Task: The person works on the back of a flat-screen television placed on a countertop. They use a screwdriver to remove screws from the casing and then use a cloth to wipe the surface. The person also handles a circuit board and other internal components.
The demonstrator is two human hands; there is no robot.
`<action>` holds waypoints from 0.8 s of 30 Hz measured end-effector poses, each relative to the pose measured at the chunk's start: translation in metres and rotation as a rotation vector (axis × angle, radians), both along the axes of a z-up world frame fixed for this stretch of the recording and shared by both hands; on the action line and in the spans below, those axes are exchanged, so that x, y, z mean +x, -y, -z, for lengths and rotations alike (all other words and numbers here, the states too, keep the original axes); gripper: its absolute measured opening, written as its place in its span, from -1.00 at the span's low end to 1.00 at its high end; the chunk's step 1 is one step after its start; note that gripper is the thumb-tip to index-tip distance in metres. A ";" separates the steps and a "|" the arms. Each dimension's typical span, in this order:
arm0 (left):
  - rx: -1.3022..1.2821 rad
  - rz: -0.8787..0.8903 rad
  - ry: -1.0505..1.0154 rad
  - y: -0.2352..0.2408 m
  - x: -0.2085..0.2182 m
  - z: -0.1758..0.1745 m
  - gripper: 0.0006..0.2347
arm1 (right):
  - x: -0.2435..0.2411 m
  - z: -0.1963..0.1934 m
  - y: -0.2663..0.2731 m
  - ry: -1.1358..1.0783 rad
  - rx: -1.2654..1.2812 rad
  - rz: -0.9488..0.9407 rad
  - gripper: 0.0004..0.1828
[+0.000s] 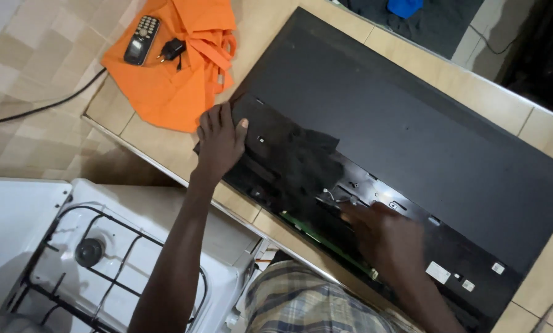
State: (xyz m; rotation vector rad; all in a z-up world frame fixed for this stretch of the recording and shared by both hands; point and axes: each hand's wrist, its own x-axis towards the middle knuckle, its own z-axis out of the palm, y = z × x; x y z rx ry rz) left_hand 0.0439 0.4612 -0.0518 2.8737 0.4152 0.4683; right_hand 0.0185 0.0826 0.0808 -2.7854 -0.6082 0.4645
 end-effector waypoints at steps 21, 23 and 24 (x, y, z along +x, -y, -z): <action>-0.136 0.052 -0.100 0.004 0.000 -0.019 -0.45 | -0.019 0.053 0.138 -0.035 -0.108 0.060 -0.52; -0.161 0.057 -0.099 0.006 0.001 -0.021 -0.45 | -0.028 0.010 0.070 -0.029 0.218 0.049 -0.65; -0.183 0.053 -0.125 0.006 0.002 -0.022 -0.44 | -0.022 0.009 0.051 0.025 0.157 0.017 -0.69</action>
